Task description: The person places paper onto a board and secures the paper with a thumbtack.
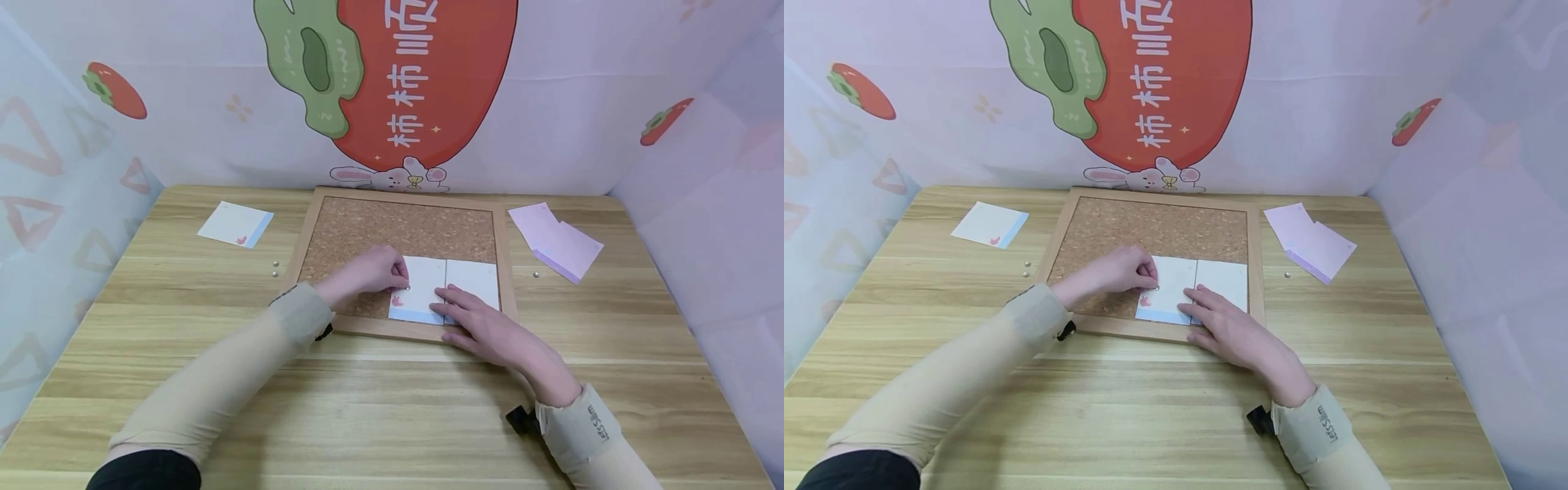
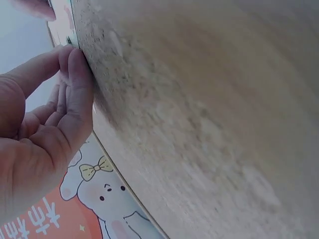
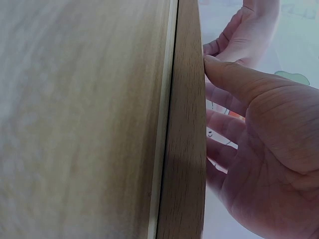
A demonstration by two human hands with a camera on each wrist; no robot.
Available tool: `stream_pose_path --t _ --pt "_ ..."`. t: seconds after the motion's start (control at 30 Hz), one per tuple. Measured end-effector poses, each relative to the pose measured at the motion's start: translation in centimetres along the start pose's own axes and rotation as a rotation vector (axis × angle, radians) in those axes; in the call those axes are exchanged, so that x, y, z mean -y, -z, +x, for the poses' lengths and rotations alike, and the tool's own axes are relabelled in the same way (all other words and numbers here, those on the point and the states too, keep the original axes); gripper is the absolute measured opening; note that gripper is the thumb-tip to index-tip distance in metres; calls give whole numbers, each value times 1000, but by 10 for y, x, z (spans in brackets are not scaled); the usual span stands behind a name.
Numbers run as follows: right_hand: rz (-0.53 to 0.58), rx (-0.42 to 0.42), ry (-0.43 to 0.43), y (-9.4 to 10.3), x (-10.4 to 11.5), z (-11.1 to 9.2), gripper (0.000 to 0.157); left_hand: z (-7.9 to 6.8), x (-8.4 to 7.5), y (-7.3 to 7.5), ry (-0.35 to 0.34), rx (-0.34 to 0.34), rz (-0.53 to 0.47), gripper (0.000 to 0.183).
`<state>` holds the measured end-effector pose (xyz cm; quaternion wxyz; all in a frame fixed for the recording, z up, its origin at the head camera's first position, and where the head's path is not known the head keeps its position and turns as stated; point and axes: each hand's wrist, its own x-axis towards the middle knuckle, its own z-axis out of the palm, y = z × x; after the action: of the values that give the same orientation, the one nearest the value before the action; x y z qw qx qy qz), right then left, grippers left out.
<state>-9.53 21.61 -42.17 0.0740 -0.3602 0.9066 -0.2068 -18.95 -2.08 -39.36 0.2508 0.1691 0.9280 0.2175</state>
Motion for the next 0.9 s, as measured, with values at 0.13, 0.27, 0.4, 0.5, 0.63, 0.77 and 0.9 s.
stream_pose_path --t 0.13,0.27,0.4,0.5,0.63,0.77,0.9 --pt "0 1 2 0 0 1 51 -1 6 4 -27 -7 -36 10" --pt "0 3 -5 0 1 0 51 -4 9 10 -61 -12 -61 10" --pt "5 15 -22 2 1 0 53 -10 12 19 -85 -7 -103 11" --pt "12 28 -36 3 2 0 54 -15 16 25 -99 -21 -130 12" --pt "17 37 -46 3 2 0 54 -19 22 30 -130 -63 -133 13" --pt "16 41 -51 3 2 0 54 -22 31 30 -153 -109 -125 14" --pt "15 42 -49 4 3 0 54 -26 41 32 -169 -129 -162 16"
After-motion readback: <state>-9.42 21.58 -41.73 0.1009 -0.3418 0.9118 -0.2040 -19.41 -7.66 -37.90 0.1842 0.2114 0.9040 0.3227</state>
